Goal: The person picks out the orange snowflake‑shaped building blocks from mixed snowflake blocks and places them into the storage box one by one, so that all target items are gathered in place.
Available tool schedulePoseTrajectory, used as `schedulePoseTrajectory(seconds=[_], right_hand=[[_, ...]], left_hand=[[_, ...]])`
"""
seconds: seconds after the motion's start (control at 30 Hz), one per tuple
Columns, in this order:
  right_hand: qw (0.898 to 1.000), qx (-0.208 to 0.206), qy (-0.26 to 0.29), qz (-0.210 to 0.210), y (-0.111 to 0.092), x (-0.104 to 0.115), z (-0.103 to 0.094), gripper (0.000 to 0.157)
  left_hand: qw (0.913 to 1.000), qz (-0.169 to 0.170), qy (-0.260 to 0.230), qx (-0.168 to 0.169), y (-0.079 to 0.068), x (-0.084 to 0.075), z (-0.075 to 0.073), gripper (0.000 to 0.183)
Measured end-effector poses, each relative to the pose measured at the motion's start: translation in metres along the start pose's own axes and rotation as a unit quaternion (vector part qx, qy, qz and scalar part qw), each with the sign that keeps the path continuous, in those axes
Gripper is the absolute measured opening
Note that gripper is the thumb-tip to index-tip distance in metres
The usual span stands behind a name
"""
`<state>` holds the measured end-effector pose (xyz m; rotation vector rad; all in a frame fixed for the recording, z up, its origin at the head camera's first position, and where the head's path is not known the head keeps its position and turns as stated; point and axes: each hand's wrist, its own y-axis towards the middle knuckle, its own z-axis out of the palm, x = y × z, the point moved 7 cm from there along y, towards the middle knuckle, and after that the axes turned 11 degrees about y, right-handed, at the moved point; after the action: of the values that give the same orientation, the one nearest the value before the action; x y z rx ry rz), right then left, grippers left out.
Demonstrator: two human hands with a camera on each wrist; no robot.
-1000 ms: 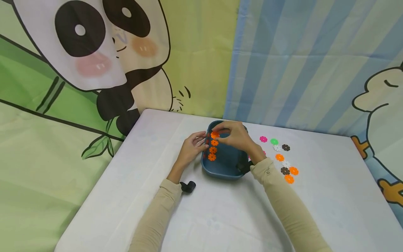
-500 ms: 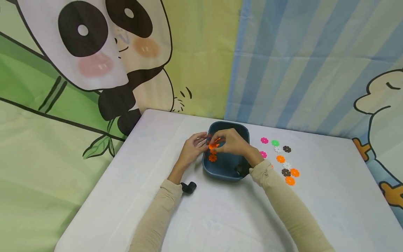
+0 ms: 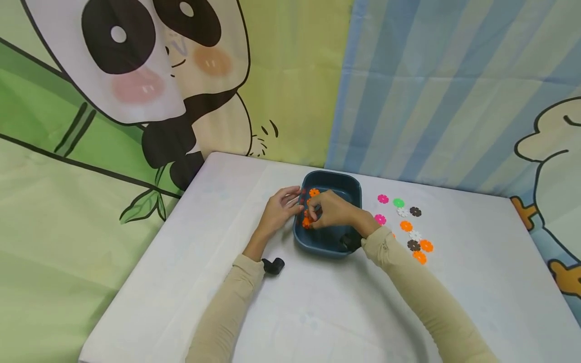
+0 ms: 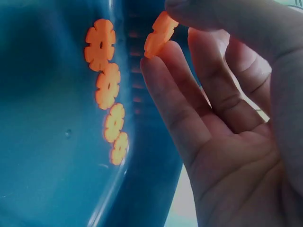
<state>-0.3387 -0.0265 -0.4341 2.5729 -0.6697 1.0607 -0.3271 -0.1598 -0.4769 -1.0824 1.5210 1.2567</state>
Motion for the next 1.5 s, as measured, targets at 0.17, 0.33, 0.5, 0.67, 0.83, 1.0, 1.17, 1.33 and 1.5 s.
schedulePoseTrajectory(seconds=[0.17,0.33,0.5,0.67,0.83,1.0,1.17,1.33,1.5], right_hand=[[0.999,0.034,0.0,0.01,0.006,-0.002,0.008,0.019],[0.998,0.067,0.007,0.014,0.01,0.0,0.017,0.018],[0.996,0.084,-0.014,0.012,0.011,0.002,0.02,0.024],[0.995,0.098,-0.016,0.005,0.011,0.0,0.026,0.024],[0.994,0.106,-0.002,0.003,0.011,0.0,0.029,0.023],[0.993,0.114,0.01,0.004,0.013,-0.001,0.034,0.024],[0.992,0.123,-0.015,-0.003,0.014,0.001,0.038,0.023],[0.992,0.121,-0.021,-0.009,0.014,0.002,0.039,0.022],[0.994,0.11,-0.018,-0.001,0.015,-0.001,0.038,0.023]], left_hand=[[0.9999,0.003,0.008,-0.011,-0.001,0.003,-0.003,0.055],[0.9998,0.005,0.012,-0.014,-0.001,0.004,-0.004,0.054],[1.0,0.004,0.008,-0.003,0.001,0.003,-0.002,0.055],[1.0,-0.004,-0.005,0.007,0.0,-0.005,-0.001,0.057],[0.9998,-0.007,-0.008,0.018,-0.004,-0.021,0.0,0.057],[0.9998,-0.003,-0.01,0.016,-0.006,-0.026,0.0,0.056],[0.9998,-0.007,-0.001,0.02,-0.005,-0.024,0.001,0.055],[0.9998,-0.007,-0.011,0.017,-0.001,-0.012,0.0,0.057],[1.0,-0.002,0.0,-0.006,0.002,0.002,0.0,0.055]])
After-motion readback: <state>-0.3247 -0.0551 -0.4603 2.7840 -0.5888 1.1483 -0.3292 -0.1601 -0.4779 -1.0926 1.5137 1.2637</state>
